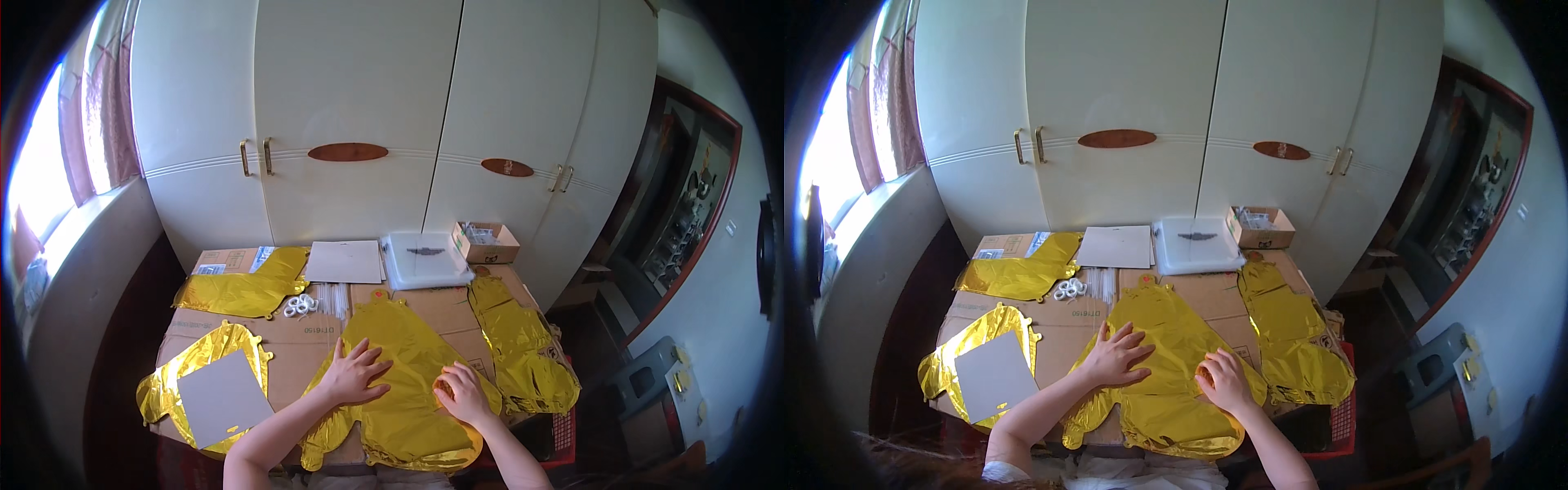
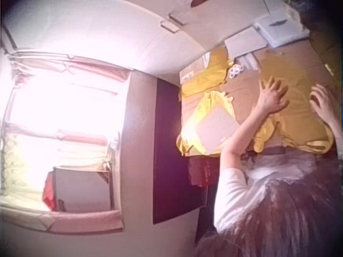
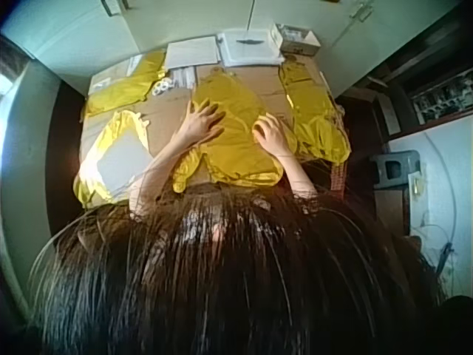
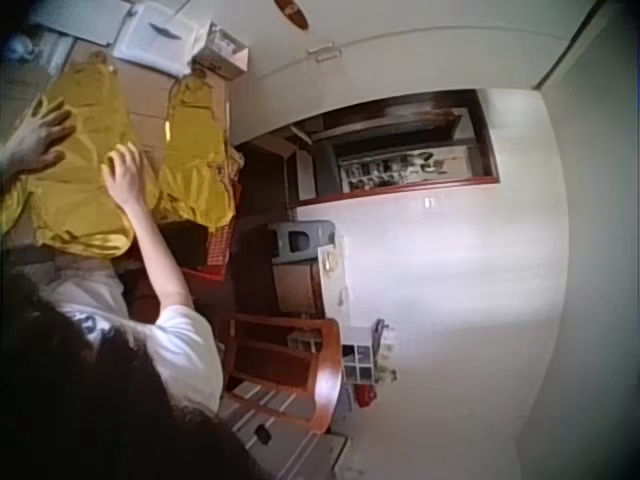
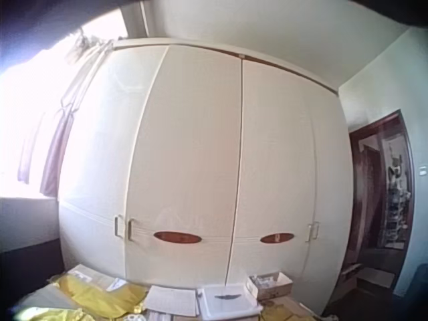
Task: Folding and flattening gold foil letter-shaped balloons on a table.
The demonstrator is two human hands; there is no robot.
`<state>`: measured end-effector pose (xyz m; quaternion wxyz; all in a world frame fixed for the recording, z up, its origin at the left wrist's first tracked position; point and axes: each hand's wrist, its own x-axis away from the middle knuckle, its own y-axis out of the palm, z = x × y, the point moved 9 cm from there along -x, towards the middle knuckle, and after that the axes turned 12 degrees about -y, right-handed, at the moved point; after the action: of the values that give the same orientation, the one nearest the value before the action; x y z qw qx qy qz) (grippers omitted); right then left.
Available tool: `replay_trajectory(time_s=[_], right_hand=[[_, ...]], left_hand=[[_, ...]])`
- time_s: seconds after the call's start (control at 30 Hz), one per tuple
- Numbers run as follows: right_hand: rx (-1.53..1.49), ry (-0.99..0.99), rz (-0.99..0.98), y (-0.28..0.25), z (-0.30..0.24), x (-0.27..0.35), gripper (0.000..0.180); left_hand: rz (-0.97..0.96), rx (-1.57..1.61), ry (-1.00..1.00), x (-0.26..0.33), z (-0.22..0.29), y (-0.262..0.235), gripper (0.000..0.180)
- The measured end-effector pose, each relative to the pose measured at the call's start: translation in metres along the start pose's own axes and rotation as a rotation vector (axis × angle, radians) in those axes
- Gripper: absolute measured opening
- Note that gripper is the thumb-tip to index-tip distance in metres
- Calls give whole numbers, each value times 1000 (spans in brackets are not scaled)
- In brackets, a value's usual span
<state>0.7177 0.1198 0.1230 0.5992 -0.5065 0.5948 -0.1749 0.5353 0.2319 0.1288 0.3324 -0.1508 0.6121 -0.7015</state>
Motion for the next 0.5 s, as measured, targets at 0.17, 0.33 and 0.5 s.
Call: replay_trajectory(time_s=[0.17, 0.33, 0.5], right_hand=[[-2, 11, 13, 1, 3, 1, 30], [-11, 37, -5, 3, 6, 3, 32], [-22, 39, 0, 5, 5, 1, 33]], left_hand=[[-27, -33, -27, -1, -1, 5, 63], [-50, -50, -39, -2, -1, 8, 65], [-62, -71, -50, -1, -5, 9, 67]])
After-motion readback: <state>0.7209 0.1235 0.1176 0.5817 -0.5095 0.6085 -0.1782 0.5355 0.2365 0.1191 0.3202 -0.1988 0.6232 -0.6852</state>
